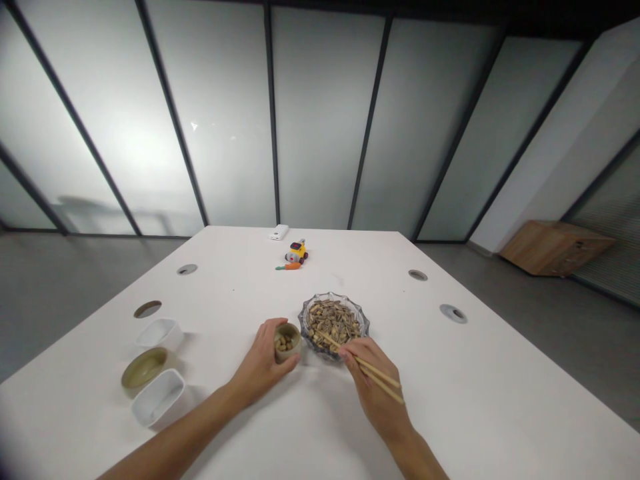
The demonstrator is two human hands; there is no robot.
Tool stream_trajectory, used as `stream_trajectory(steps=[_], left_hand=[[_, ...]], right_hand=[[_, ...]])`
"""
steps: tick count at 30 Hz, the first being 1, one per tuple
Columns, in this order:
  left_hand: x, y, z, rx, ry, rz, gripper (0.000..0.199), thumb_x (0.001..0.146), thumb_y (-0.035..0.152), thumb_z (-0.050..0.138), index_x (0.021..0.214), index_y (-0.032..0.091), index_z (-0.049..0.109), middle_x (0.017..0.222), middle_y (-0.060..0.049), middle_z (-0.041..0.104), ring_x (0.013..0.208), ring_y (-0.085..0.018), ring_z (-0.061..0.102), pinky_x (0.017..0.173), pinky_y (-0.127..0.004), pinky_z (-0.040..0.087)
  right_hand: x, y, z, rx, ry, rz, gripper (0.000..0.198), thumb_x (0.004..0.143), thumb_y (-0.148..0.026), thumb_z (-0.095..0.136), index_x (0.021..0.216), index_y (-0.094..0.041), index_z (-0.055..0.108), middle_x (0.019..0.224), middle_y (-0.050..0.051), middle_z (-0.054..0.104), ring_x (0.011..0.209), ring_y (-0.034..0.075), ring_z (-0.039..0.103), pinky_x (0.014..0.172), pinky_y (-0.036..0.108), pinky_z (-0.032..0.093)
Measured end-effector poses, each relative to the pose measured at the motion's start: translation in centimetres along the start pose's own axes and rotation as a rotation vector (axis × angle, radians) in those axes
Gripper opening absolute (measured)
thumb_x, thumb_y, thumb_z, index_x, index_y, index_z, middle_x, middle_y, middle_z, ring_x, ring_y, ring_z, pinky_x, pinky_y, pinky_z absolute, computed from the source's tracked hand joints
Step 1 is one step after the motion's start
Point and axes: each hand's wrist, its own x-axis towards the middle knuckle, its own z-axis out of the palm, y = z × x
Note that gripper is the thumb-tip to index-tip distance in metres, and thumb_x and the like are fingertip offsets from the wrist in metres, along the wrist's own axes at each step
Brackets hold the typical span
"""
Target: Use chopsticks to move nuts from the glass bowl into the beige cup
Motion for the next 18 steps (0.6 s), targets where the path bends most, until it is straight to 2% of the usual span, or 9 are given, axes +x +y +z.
stream_trajectory(steps=[14,18], left_hand=[[-0.01,-0.05,-0.01,0.004,0.003,0.011,0.062,0.084,0.025,0.081,0.142,0.024,0.057,0.137,-0.013,0.068,0.131,-0.034,0.066,0.118,-0.055,0.056],[-0.05,-0.15,-0.01,0.006,0.008,0.015,0.063,0.084,0.025,0.082,0.143,0.025,0.057,0.137,-0.013,0.069,0.13,-0.034,0.067,0.116,-0.054,0.058]], right_hand=[[-0.12,0.2,0.07,0.018,0.013,-0.03,0.034,0.111,-0.052,0.069,0.096,-0.028,0.088,0.096,0.006,0.083,0.086,0.022,0.082,0.077,0.032,0.07],[0.01,-0.19,-0.33,0.001,0.066,-0.047,0.035,0.111,-0.053,0.069,0.096,-0.027,0.088,0.095,0.007,0.084,0.085,0.023,0.082,0.077,0.034,0.07]])
